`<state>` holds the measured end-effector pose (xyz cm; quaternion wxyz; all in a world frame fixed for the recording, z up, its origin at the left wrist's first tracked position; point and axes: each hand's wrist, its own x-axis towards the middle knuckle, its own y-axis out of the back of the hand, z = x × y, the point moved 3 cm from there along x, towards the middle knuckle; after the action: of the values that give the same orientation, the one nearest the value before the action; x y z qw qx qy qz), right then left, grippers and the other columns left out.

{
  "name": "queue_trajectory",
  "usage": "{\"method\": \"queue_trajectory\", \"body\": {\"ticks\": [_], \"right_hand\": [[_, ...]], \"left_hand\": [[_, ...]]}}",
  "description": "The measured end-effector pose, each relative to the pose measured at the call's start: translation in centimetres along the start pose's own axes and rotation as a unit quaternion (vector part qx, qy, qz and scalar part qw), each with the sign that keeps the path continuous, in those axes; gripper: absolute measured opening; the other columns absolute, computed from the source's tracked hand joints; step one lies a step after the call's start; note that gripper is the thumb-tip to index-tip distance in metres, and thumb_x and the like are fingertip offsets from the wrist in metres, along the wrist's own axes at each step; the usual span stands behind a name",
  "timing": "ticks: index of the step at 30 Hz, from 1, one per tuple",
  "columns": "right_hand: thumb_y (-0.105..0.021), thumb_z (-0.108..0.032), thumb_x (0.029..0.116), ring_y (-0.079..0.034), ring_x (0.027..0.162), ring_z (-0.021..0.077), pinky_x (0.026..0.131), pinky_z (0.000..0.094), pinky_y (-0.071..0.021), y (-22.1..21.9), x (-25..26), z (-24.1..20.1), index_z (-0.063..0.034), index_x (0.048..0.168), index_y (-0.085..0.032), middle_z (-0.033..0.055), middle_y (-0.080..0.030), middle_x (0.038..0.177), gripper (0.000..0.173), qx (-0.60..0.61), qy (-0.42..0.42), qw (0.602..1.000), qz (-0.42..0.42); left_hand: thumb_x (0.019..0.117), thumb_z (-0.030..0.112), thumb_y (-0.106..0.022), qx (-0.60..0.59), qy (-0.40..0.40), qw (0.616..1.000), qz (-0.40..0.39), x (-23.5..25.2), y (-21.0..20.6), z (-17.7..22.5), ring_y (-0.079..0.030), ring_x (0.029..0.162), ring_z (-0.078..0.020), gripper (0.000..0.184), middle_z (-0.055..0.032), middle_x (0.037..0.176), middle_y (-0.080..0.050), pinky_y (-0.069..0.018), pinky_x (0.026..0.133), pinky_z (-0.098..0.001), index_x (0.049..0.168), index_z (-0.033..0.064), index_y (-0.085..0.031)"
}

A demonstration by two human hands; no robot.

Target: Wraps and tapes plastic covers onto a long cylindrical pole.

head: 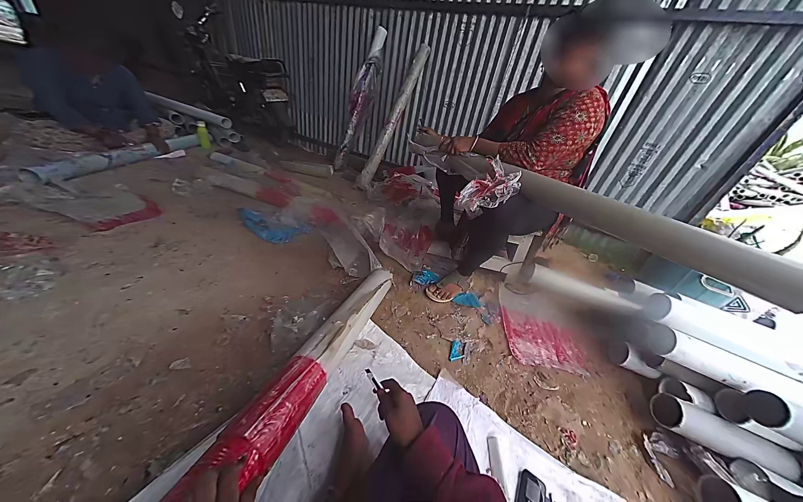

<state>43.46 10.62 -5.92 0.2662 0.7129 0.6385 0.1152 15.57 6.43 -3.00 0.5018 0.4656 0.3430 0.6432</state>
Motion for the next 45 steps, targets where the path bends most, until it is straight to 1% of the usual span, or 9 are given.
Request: {"method": "queue_trajectory", "body": {"ticks": [2, 5, 8, 10, 13, 20, 33, 39, 45], "right_hand": [[-0.045, -0.019, 0.1100, -0.054, 0.064, 0.0159, 0.068, 0.0363, -0.0488, -0.7, -0.2, -0.5, 0.0038, 0.128, -0.062, 0.0075, -0.060, 0.074, 0.034, 0.024, 0.028, 0.999, 0.008], [-0.045, -0.017, 0.1087, -0.047, 0.058, 0.0086, 0.060, 0.0288, -0.0439, -3.1, -1.2, -2.9, 0.0043, 0.122, -0.065, 0.0009, -0.054, 0.069, 0.032, 0.018, 0.091, 0.996, -0.009], [-0.045, -0.022, 0.1087, -0.066, 0.074, 0.0286, 0.077, 0.0485, -0.0530, -6.2, -2.9, -5.9, 0.0019, 0.128, -0.066, 0.0159, -0.069, 0.083, 0.037, -0.076, 0.146, 0.985, -0.051], [-0.044, -0.029, 0.1085, -0.072, 0.086, 0.0399, 0.092, 0.0627, -0.0490, -7.6, -3.6, -7.6, -0.0020, 0.131, -0.066, 0.0206, -0.074, 0.089, 0.041, -0.145, 0.168, 0.973, -0.063], [-0.044, -0.027, 0.1091, -0.073, 0.090, 0.0454, 0.081, 0.0621, -0.0539, -8.5, -4.5, -9.5, -0.0028, 0.130, -0.067, 0.0232, -0.075, 0.096, 0.039, -0.219, 0.180, 0.955, -0.092], [-0.051, -0.021, 0.1053, -0.074, 0.075, 0.0439, 0.068, 0.0610, -0.0553, -10.2, -5.2, -9.2, -0.0016, 0.116, -0.074, 0.0206, -0.075, 0.083, 0.032, -0.242, 0.254, 0.935, -0.042], [-0.051, -0.014, 0.1034, -0.073, 0.074, 0.0416, 0.063, 0.0555, -0.0561, -11.0, -5.3, -9.6, -0.0030, 0.123, -0.074, 0.0207, -0.075, 0.086, 0.032, -0.271, 0.237, 0.931, -0.058], [-0.041, -0.016, 0.1089, -0.072, 0.095, 0.0432, 0.079, 0.0548, -0.0548, -10.8, -5.3, -11.6, -0.0055, 0.144, -0.057, 0.0232, -0.073, 0.106, 0.040, -0.349, 0.130, 0.904, -0.208], [-0.041, -0.007, 0.1045, -0.073, 0.087, 0.0420, 0.072, 0.0522, -0.0554, -11.5, -6.4, -10.6, -0.0007, 0.149, -0.050, 0.0248, -0.072, 0.105, 0.046, -0.366, 0.141, 0.899, -0.197]], "left_hand": [[0.0914, 0.018, -0.075, -0.019, -0.023, 0.999, 0.025, -0.3, 0.0, 0.0, -0.063, 0.113, -0.0542, 0.035, -0.0346, 0.119, -0.065, -0.0507, 0.091, -0.0649, 0.115, -0.0084, -0.070], [0.0829, 0.013, -0.083, -0.002, -0.028, 0.996, 0.082, -0.6, 0.1, 0.4, -0.068, 0.104, -0.0518, 0.032, -0.0305, 0.112, -0.070, -0.0535, 0.083, -0.0634, 0.107, -0.0063, -0.073], [0.0865, 0.014, -0.079, -0.003, -0.025, 0.997, 0.072, -0.7, -0.1, 0.0, -0.069, 0.106, -0.0479, 0.029, -0.0278, 0.113, -0.071, -0.0529, 0.085, -0.0608, 0.109, -0.0037, -0.074], [0.0858, 0.014, -0.078, -0.001, -0.032, 0.995, 0.092, -0.4, -0.3, 0.1, -0.070, 0.102, -0.0457, 0.026, -0.0262, 0.110, -0.072, -0.0538, 0.083, -0.0588, 0.106, -0.0029, -0.075], [0.0842, 0.013, -0.077, 0.006, -0.043, 0.993, 0.114, -0.5, -0.4, 0.1, -0.072, 0.098, -0.0441, 0.025, -0.0251, 0.106, -0.073, -0.0549, 0.079, -0.0570, 0.103, -0.0031, -0.076], [0.0825, 0.014, -0.076, 0.028, -0.051, 0.986, 0.154, -0.4, -0.9, 0.0, -0.073, 0.089, -0.0407, 0.020, -0.0220, 0.096, -0.074, -0.0543, 0.070, -0.0528, 0.095, -0.0014, -0.077], [0.0837, 0.015, -0.073, 0.052, -0.064, 0.981, 0.177, -0.4, -1.3, -0.3, -0.072, 0.080, -0.0369, 0.014, -0.0179, 0.089, -0.074, -0.0501, 0.063, -0.0477, 0.087, 0.0019, -0.077], [0.0830, 0.018, -0.074, 0.075, -0.071, 0.976, 0.189, -0.5, -1.9, -0.8, -0.071, 0.078, -0.0349, 0.015, -0.0157, 0.086, -0.073, -0.0491, 0.062, -0.0462, 0.085, 0.0033, -0.076], [0.0825, 0.018, -0.075, 0.057, -0.059, 0.982, 0.173, -0.3, -1.6, -0.9, -0.072, 0.078, -0.0374, 0.018, -0.0186, 0.088, -0.073, -0.0519, 0.062, -0.0486, 0.087, 0.0008, -0.076]]}}
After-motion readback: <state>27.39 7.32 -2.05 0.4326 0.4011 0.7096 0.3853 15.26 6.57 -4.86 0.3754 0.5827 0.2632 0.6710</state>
